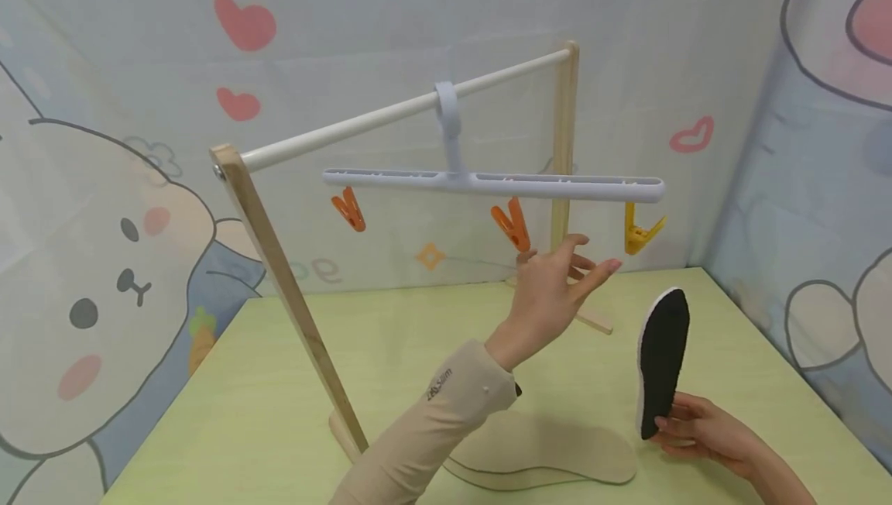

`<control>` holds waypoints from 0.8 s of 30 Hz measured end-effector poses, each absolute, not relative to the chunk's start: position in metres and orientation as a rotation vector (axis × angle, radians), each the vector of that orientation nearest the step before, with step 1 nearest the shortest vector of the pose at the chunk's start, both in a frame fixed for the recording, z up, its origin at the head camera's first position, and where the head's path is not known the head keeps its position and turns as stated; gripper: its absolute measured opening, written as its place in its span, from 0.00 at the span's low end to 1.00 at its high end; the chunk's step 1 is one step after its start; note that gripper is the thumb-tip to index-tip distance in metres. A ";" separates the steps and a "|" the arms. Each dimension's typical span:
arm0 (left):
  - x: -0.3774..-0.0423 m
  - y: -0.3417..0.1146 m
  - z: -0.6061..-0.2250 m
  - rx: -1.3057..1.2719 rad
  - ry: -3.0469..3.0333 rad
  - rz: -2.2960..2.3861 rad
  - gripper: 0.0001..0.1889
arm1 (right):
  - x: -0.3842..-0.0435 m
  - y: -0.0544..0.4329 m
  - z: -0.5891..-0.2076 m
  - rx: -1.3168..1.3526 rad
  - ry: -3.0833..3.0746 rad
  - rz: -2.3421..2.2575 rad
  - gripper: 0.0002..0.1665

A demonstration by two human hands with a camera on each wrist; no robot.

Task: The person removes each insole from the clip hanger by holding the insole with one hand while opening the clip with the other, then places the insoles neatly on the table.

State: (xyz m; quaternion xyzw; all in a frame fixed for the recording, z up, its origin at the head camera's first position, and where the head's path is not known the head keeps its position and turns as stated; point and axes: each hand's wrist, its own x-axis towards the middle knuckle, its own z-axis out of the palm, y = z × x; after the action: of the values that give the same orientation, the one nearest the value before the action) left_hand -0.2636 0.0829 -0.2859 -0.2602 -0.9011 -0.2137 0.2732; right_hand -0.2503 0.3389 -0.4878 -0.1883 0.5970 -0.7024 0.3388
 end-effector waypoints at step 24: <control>-0.275 0.049 -0.312 -0.639 -2.422 -0.720 0.21 | -0.252 0.342 -0.488 -0.463 1.597 -1.828 0.21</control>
State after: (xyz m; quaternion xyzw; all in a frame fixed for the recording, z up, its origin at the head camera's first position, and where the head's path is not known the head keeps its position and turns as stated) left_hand -0.2755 0.0488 -0.3124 -0.2363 -0.8962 -0.2665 0.2645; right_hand -0.2519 0.3422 -0.4880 -0.1770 0.6102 -0.6986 0.3291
